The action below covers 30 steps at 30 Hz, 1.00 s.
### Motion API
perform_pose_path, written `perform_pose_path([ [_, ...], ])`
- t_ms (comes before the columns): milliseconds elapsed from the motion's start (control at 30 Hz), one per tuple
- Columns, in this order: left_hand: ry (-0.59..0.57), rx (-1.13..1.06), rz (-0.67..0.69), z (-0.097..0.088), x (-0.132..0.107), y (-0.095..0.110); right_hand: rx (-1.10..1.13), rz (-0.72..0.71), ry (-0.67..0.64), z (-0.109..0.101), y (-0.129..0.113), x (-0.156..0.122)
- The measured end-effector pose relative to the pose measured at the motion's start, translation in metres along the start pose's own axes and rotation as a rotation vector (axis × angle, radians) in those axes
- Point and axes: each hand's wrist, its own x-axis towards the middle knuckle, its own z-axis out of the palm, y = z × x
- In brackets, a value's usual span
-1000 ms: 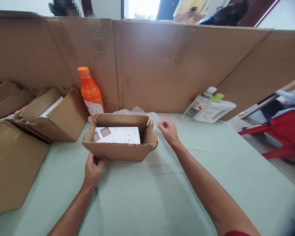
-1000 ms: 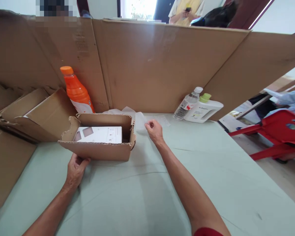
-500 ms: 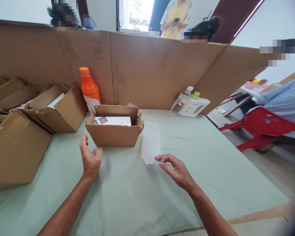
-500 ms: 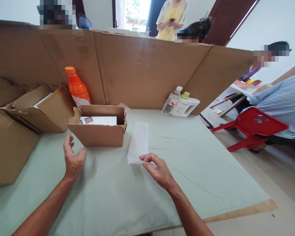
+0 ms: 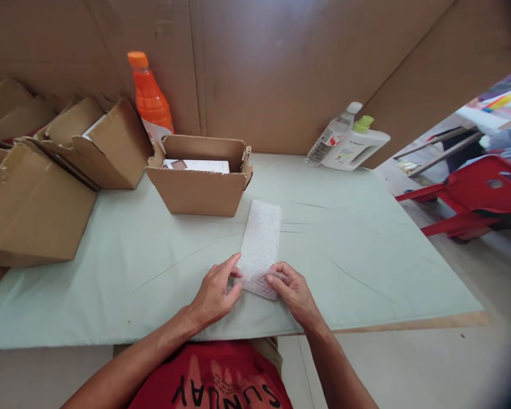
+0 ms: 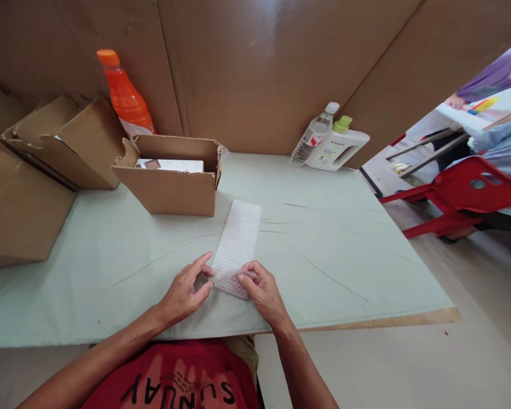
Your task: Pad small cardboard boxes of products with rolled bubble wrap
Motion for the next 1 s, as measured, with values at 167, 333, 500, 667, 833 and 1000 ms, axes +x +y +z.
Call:
perform_pose_path([
  [167,-0.03,-0.008,-0.182,0.008,0.016,-0.002,-0.097,-0.055,0.113,-0.003,0.006,0.004],
  [333,-0.138,0.129,-0.237,0.007,0.026,0.005,-0.196,-0.1,0.133,-0.002,0.011,0.01],
  [500,-0.179,0.296,-0.28,0.009,0.032,0.009,-0.404,-0.34,0.362,-0.003,0.014,0.005],
  [667,-0.187,0.351,-0.253,0.011,0.034,0.008,-0.735,-0.741,0.326,-0.01,0.009,-0.019],
  [833,-0.13,0.317,-0.221,0.013,0.032,0.005,-0.975,-0.767,0.086,-0.005,0.019,-0.022],
  [1000,0.002,0.189,0.038,0.005,0.018,0.005,-0.963,-0.755,0.153,-0.003,0.026,-0.009],
])
